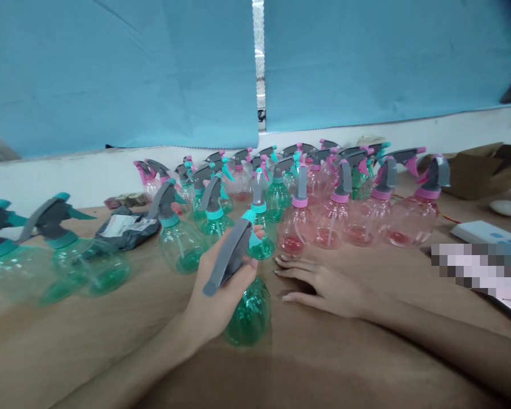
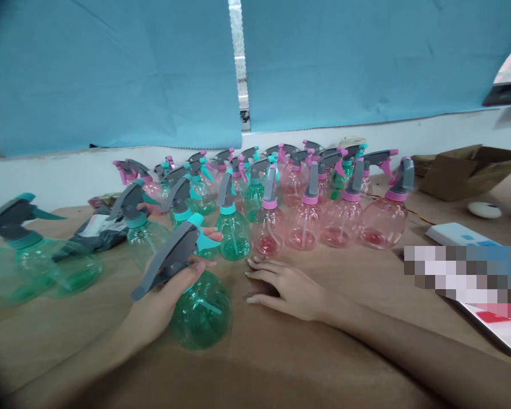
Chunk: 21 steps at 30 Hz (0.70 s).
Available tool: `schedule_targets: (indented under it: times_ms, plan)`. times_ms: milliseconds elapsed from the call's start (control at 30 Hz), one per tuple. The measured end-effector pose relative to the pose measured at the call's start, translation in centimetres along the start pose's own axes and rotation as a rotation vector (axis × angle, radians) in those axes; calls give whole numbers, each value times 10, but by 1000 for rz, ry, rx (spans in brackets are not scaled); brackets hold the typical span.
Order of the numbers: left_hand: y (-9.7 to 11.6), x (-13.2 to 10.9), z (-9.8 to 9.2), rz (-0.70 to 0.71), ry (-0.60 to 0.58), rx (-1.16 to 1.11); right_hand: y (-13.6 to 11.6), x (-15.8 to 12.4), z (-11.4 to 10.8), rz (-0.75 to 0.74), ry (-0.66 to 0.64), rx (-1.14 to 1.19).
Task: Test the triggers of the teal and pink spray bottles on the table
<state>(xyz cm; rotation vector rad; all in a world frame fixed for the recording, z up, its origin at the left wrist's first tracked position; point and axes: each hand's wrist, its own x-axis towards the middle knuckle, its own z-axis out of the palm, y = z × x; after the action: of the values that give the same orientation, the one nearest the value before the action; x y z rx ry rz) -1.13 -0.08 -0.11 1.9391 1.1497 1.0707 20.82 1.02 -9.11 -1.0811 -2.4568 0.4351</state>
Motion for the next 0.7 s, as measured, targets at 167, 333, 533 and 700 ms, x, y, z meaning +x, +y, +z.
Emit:
schedule_targets:
  times_ms: [167,333,533,700]
  plan:
    - [-1,0,0,-11,14,11,0,1,0,8,-13,-8]
    - [2,0,0,-7,17,20,1,0,0,12,-21,-2]
    - [0,-1,-3,-30,-30,2,-1,0,-1,16,-19,0]
    - [-6,-2,-6,27,-57,-33,0,0,-1,20,-17,3]
